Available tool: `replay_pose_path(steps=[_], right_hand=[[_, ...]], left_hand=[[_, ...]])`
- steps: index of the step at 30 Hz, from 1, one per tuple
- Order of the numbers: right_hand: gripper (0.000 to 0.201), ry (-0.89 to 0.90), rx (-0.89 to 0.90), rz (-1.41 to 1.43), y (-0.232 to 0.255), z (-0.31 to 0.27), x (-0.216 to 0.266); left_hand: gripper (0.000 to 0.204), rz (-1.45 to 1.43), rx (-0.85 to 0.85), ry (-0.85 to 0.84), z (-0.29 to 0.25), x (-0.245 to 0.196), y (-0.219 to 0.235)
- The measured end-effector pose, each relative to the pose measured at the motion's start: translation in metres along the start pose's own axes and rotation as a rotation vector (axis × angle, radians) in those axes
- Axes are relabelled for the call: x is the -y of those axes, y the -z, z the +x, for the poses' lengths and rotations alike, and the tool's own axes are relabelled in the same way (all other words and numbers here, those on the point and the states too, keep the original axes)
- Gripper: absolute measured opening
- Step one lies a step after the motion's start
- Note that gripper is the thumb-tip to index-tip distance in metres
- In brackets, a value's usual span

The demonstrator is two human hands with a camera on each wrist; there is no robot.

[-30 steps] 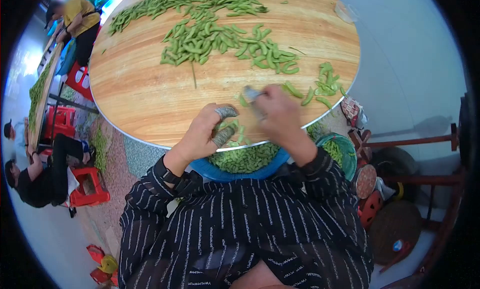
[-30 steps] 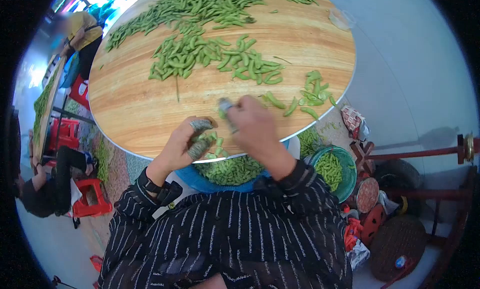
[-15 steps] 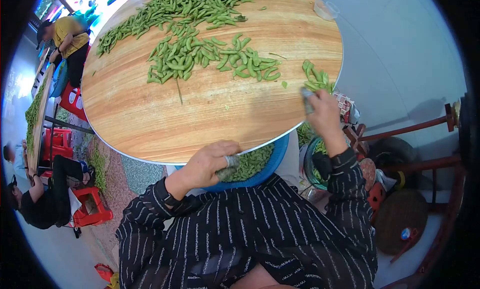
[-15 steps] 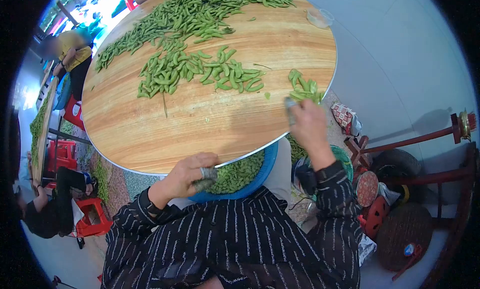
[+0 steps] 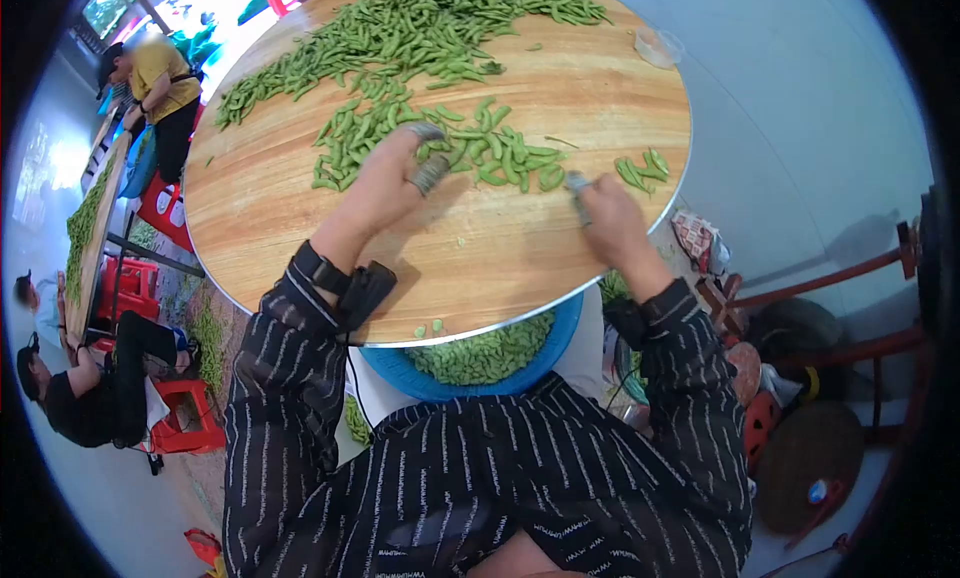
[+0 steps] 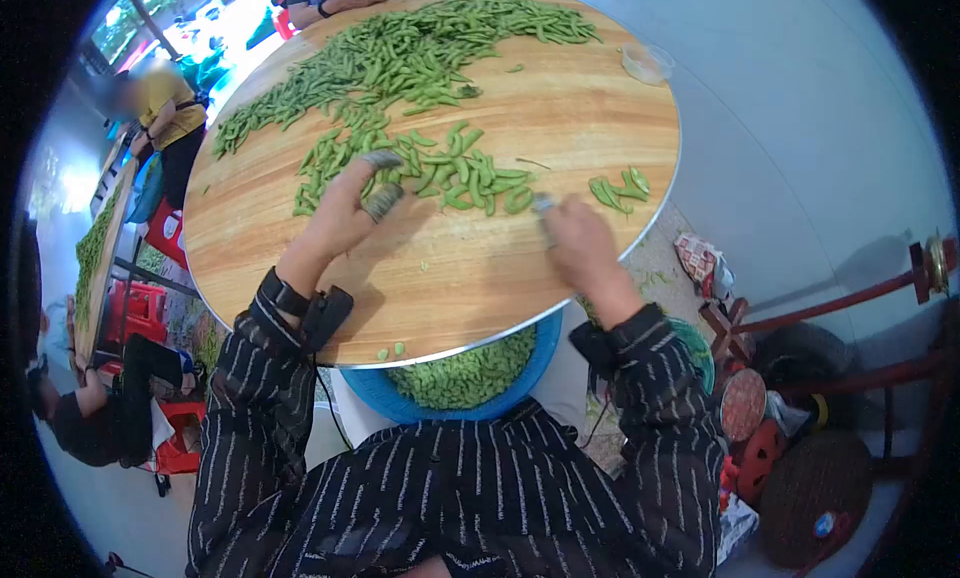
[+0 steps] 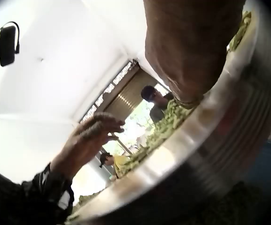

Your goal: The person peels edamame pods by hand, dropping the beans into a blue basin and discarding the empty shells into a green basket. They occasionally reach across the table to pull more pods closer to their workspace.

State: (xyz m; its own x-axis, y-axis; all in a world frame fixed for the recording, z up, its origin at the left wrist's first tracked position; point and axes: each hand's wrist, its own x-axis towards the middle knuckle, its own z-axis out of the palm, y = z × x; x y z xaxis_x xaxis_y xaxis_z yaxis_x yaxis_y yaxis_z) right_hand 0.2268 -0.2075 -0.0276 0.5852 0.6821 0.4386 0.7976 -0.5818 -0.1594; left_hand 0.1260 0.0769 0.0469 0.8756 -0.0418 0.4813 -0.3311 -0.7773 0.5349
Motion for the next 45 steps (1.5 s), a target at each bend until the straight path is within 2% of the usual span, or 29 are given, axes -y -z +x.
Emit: replay_pose_path(steps=[2, 4, 5, 7, 8, 10, 11, 12, 15, 16, 17, 18, 19, 20, 21, 22, 23, 25, 27, 28, 30, 32, 35, 38, 39, 40, 42, 43, 45], right_hand=[[0.026, -0.189, -0.124, -0.045, 0.011, -0.001, -0.028], [0.029, -0.261, -0.236, 0.073, 0.028, -0.002, -0.045], [0.029, -0.249, -0.236, 0.08, 0.027, -0.001, -0.05], [0.028, -0.318, -0.237, 0.295, 0.024, 0.003, -0.055], [0.024, -0.408, -0.217, 0.416, 0.024, 0.012, -0.041], [0.024, -0.36, -0.181, 0.357, 0.003, 0.027, -0.035], [0.024, -0.323, -0.141, 0.3, -0.007, 0.036, -0.032], [0.022, -0.281, -0.169, 0.248, -0.011, 0.047, -0.021], [0.022, -0.222, -0.034, 0.354, -0.032, 0.085, 0.021], [0.026, -0.164, 0.015, 0.403, -0.038, 0.093, 0.036], [0.026, -0.162, 0.014, 0.399, -0.039, 0.1, 0.049], [0.024, -0.096, 0.107, 0.406, -0.038, 0.108, 0.061], [0.022, -0.031, 0.199, 0.414, -0.035, 0.115, 0.068], [0.021, -0.006, 0.067, 0.489, -0.033, 0.122, 0.07], [0.021, 0.001, 0.066, 0.488, -0.032, 0.132, 0.065], [0.02, -0.087, 0.046, 0.397, -0.03, 0.145, 0.054], [0.02, -0.175, 0.024, 0.304, -0.028, 0.156, 0.041], [0.019, -0.262, -0.103, 0.316, -0.039, 0.179, 0.011], [0.02, -0.276, -0.132, 0.33, -0.065, 0.204, -0.032], [0.021, -0.304, -0.151, 0.346, -0.073, 0.214, -0.038], [0.022, -0.305, -0.129, 0.295, -0.088, 0.231, -0.037], [0.022, -0.313, -0.11, 0.245, -0.102, 0.243, -0.024], [0.021, 0.057, 0.113, 0.402, -0.111, 0.256, 0.02], [0.022, 0.054, 0.031, 0.306, -0.097, 0.286, 0.032], [0.022, -0.019, -0.011, 0.273, -0.098, 0.303, 0.022], [0.022, -0.085, -0.055, 0.243, -0.098, 0.321, 0.004], [0.025, -0.189, -0.113, 0.202, -0.107, 0.343, -0.025], [0.025, -0.18, -0.104, 0.211, -0.118, 0.353, -0.036], [0.029, -0.184, -0.133, 0.273, -0.145, 0.363, -0.055]], left_hand=[[0.034, 0.07, -0.129, 0.153, -0.001, 0.038, 0.02], [0.041, 0.173, -0.245, 0.273, -0.015, 0.095, 0.042], [0.041, 0.181, -0.254, 0.279, -0.027, 0.13, 0.048], [0.046, 0.189, -0.415, 0.474, -0.045, 0.188, 0.052], [0.046, 0.192, -0.425, 0.475, -0.049, 0.197, 0.051], [0.048, 0.018, -0.333, 0.796, -0.048, 0.202, 0.053], [0.048, 0.019, -0.337, 0.793, -0.046, 0.2, 0.049], [0.049, -0.006, -0.264, 0.715, -0.04, 0.186, 0.038], [0.047, 0.039, -0.151, 0.446, -0.02, 0.17, -0.001], [0.047, 0.038, -0.153, 0.444, -0.014, 0.155, -0.011], [0.045, -0.306, -0.167, 0.49, -0.011, 0.133, -0.017], [0.043, -0.649, -0.18, 0.524, -0.009, 0.118, -0.014], [0.043, -0.647, -0.186, 0.52, -0.008, 0.11, -0.005], [0.04, -0.611, -0.215, 0.473, -0.007, 0.103, 0.005], [0.037, -0.574, -0.245, 0.427, -0.008, 0.101, 0.01], [0.037, -0.571, -0.251, 0.427, -0.01, 0.106, 0.012], [0.037, -0.755, -0.332, 0.502, -0.013, 0.114, 0.011], [0.039, -1.13, -0.499, 0.635, -0.016, 0.128, 0.013], [0.04, -1.075, -0.499, 0.663, -0.018, 0.128, 0.018], [0.041, -1.048, -0.47, 0.603, -0.02, 0.135, 0.017], [0.042, -1.024, -0.449, 0.547, -0.026, 0.144, 0.014], [0.044, -0.875, -0.337, 0.493, -0.028, 0.149, 0.014], [0.045, -0.77, -0.265, 0.442, -0.029, 0.151, 0.013], [0.045, -0.687, -0.219, 0.42, -0.028, 0.157, 0.006], [0.045, -0.628, -0.199, 0.409, -0.028, 0.159, 0.007], [0.046, -0.396, -0.192, 0.339, -0.028, 0.153, 0.012], [0.044, -0.348, -0.244, 0.311, -0.027, 0.16, 0.006], [0.043, -0.315, -0.279, 0.274, -0.029, 0.164, 0.002], [0.045, -0.239, -0.264, 0.316, -0.029, 0.161, 0.004]])
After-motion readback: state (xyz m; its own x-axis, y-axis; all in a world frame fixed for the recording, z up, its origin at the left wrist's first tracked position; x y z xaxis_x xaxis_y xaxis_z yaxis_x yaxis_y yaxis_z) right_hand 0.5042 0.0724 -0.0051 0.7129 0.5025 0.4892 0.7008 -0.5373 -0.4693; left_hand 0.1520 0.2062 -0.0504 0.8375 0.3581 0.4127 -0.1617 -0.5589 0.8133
